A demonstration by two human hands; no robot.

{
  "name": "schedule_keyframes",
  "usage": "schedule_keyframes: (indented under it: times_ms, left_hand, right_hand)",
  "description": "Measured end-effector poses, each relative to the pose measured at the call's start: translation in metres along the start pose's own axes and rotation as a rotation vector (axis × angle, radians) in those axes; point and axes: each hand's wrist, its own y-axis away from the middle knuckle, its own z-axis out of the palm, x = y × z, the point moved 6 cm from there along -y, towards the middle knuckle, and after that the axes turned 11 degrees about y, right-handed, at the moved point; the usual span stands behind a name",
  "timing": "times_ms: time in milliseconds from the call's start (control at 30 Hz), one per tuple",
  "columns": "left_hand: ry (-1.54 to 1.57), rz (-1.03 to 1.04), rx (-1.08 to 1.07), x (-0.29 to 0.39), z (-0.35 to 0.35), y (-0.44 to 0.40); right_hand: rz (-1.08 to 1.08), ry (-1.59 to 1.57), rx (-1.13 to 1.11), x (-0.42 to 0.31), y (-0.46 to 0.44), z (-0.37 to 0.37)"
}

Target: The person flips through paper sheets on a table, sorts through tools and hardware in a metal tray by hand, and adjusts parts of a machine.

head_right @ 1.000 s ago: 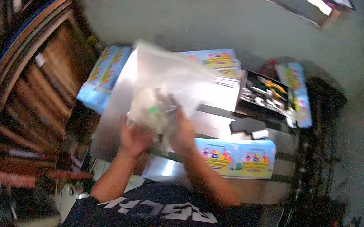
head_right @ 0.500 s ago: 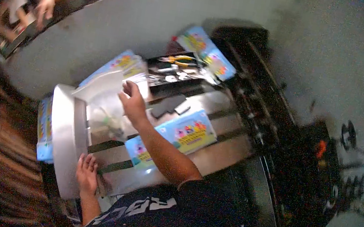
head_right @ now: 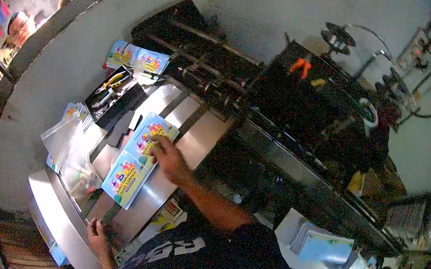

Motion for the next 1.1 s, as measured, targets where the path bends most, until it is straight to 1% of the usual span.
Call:
schedule_keyframes:
  times_ms: [33, 100, 133, 167, 200, 233, 267, 333, 367, 400, 433, 467, 500, 533, 567, 600, 633, 667, 700, 733, 767, 800, 833, 933, 1000, 1100]
  left_hand:
    - [0.005, 0.016, -0.013, -0.006, 0.003, 0.004]
    - [0.001, 0.298, -0.218, -0.009, 0.014, 0.017]
    - [-0.112, 0.286, -0.283, 0.003, 0.018, 0.03]
    - [-0.104, 0.295, -0.286, 0.004, 0.021, 0.041]
    - [-0.306, 0.537, -0.301, 0.011, 0.027, 0.058]
    - [-0.513, 0.783, -0.31, 0.015, 0.03, 0.073]
    - [-0.503, 0.8, -0.317, 0.013, 0.028, 0.078]
    - [-0.553, 0.833, -0.351, 0.008, 0.027, 0.083]
    - [-0.53, 0.857, -0.364, 0.001, 0.022, 0.084]
    - [-0.514, 0.836, -0.364, -0.009, 0.02, 0.079]
    - [-0.5, 0.832, -0.379, -0.013, 0.021, 0.074]
    - [-0.522, 0.907, -0.36, -0.012, 0.02, 0.076]
    - [-0.546, 0.991, -0.341, -0.013, 0.018, 0.079]
    - [-0.472, 0.951, -0.338, -0.015, 0.016, 0.08]
    - [-0.397, 0.917, -0.349, -0.024, 0.018, 0.076]
    - [-0.416, 1.11, -0.311, -0.045, 0.021, 0.063]
    - [-0.351, 0.883, -0.439, -0.077, 0.038, 0.015]
    - [-0.292, 0.65, -0.521, -0.108, 0.052, -0.026]
    - [-0.328, 0.588, -0.527, -0.099, 0.063, -0.008]
    - [-0.36, 0.632, -0.528, -0.082, 0.076, 0.042]
    - [-0.371, 0.694, -0.564, -0.054, 0.088, 0.113]
    - [-0.365, 0.742, -0.627, -0.04, 0.104, 0.168]
    - [-0.356, 0.79, -0.702, -0.03, 0.122, 0.221]
    - [-0.336, 0.908, -0.966, -0.029, 0.168, 0.385]
    - [-0.333, 0.967, -1.148, -0.043, 0.185, 0.501]
    - [-0.348, 1.031, -1.413, -0.08, 0.188, 0.679]
  right_hand:
    - [0.066, 0.046, 0.106, 0.001, 0.019, -0.02]
    - [-0.078, 0.258, 0.317, 0.01, 0.055, -0.056]
    - [-0.08, 0.273, 0.348, 0.017, 0.078, -0.069]
    - [-0.081, 0.292, 0.38, 0.023, 0.104, -0.08]
    - [-0.094, 0.297, 0.39, 0.033, 0.13, -0.086]
    - [-0.051, 0.418, 0.436, 0.046, 0.16, -0.088]
    - [-0.006, 0.541, 0.484, 0.055, 0.192, -0.085]
    - [0.248, 0.898, 0.478, 0.085, 0.271, -0.061]
    - [0.123, 0.853, 0.466, 0.159, 0.319, -0.044]
    - [0.345, 0.938, 0.093, 0.193, 0.361, -0.019]
    - [0.525, 1.045, -0.429, 0.227, 0.414, 0.011]
    - [0.582, 1.072, -0.882, 0.251, 0.473, 0.036]
    - [0.673, 0.966, -0.707, 0.266, 0.504, 0.025]
    - [0.748, 0.849, -0.522, 0.273, 0.531, 0.011]
    - [0.755, 0.819, -0.413, 0.278, 0.552, 0.001]
    - [0.795, 0.664, -0.228, 0.282, 0.583, -0.011]
    - [0.83, 0.507, -0.037, 0.283, 0.623, -0.021]
    - [0.824, 0.571, 0.055, 0.284, 0.662, -0.033]
    - [0.842, 0.532, 0.157, 0.303, 0.703, -0.038]
    - [0.858, 0.643, 0.079, 0.333, 0.744, -0.037]
    - [0.879, 0.754, -0.01, 0.348, 0.789, -0.034]
    - [0.959, 0.745, 0.041, 0.346, 0.837, -0.03]
    - [1.047, 0.688, 0.145, 0.342, 0.885, -0.024]
    - [1.21, 0.522, 0.436, 0.343, 1.021, -0.007]
    - [1.265, 0.439, 0.598, 0.349, 1.106, 0.006]
    - [1.282, 0.398, 0.767, 0.384, 1.231, 0.033]
